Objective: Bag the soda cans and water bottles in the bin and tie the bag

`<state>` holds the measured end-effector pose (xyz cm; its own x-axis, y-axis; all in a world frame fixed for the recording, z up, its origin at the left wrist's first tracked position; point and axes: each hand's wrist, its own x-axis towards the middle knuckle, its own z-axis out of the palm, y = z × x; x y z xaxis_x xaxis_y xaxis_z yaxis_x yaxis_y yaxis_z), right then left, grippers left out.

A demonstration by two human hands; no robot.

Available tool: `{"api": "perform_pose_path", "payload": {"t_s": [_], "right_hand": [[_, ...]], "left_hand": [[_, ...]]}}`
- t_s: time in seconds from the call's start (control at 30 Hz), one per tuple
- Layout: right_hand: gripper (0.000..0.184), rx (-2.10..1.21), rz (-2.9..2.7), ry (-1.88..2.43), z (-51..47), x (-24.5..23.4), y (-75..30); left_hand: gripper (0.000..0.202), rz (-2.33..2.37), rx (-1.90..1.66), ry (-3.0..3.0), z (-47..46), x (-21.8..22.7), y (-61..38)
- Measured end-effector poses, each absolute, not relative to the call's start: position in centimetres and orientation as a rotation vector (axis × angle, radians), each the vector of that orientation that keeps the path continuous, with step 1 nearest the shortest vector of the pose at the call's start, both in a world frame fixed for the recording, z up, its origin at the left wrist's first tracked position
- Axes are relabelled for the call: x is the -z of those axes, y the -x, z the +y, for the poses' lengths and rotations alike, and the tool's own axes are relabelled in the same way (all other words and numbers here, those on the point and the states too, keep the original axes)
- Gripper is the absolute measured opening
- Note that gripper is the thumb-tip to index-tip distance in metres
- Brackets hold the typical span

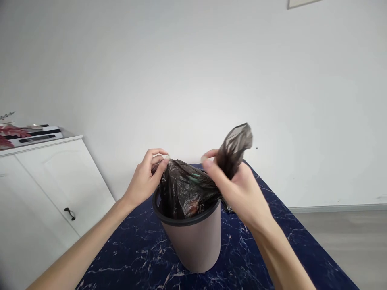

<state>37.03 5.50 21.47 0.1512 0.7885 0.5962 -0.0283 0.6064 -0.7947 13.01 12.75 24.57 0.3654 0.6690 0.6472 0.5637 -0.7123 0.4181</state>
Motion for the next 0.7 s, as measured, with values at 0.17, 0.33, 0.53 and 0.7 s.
{"api": "perform_pose_path", "payload": {"t_s": [0.17, 0.33, 0.53, 0.7], "right_hand": [[0.026, -0.649, -1.521, 0.935, 5.5, -21.2, -35.4], [0.037, -0.598, -1.536, 1.011, 5.9, -20.8, -33.4], [0.019, -0.511, -1.533, 0.973, 5.9, -20.6, -32.1], [0.027, -0.524, -1.569, 0.926, 5.2, -20.6, -31.8]], "left_hand": [[0.021, 0.968, -1.223, -2.524, 12.4, -25.8, -15.1], [0.015, 0.793, -1.196, -2.552, 11.7, -26.9, -16.7], [0.016, 0.661, -1.087, -2.784, 9.8, -27.7, -17.1], [0.018, 0.716, -1.025, -2.886, 8.6, -27.5, -16.6]]}}
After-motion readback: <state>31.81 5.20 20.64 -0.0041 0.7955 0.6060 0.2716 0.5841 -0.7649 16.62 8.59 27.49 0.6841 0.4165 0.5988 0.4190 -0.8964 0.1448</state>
